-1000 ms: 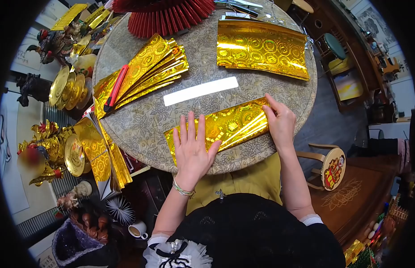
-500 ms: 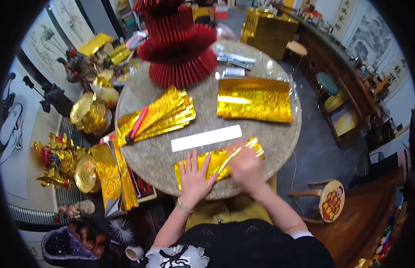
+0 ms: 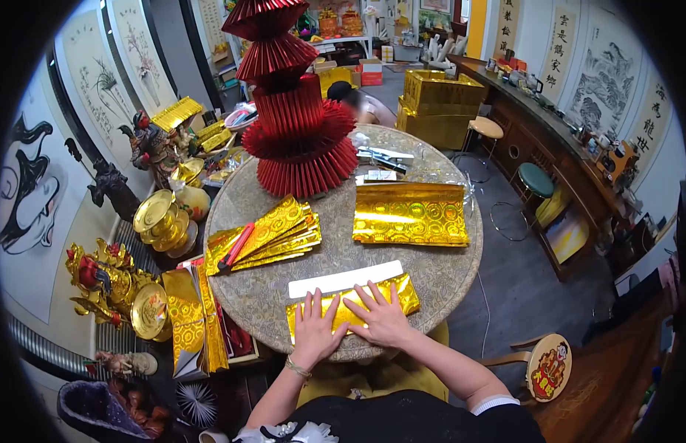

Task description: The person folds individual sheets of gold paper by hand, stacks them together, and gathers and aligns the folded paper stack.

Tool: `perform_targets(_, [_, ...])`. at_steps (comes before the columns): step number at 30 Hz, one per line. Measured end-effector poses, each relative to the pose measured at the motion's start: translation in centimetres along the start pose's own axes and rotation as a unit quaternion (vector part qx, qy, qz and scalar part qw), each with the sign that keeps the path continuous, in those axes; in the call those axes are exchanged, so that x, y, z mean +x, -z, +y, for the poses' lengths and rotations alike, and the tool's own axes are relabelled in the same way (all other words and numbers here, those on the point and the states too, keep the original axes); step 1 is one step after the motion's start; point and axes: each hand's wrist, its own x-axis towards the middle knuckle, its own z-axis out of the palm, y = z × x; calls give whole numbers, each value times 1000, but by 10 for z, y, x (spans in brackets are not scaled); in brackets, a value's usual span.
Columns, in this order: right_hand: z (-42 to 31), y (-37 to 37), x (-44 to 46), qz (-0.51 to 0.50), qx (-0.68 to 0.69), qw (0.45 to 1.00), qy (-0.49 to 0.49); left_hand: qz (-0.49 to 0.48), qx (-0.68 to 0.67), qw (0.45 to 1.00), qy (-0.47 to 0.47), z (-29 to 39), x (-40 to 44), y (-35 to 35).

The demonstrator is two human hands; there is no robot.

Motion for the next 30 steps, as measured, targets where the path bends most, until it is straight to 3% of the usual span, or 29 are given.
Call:
perform_targets(6, [6,2,-3,-24,-19,998,-56,-22,-10,1000,10,0,1,2])
perform_targets(14, [21,4,-12,-27,-8,1000,-8,-18,-3,1000,7,0,0,1])
perform_targets(30, [22,3,-11,-9,3,998,-55,-27,-15,999,18,2,2,3])
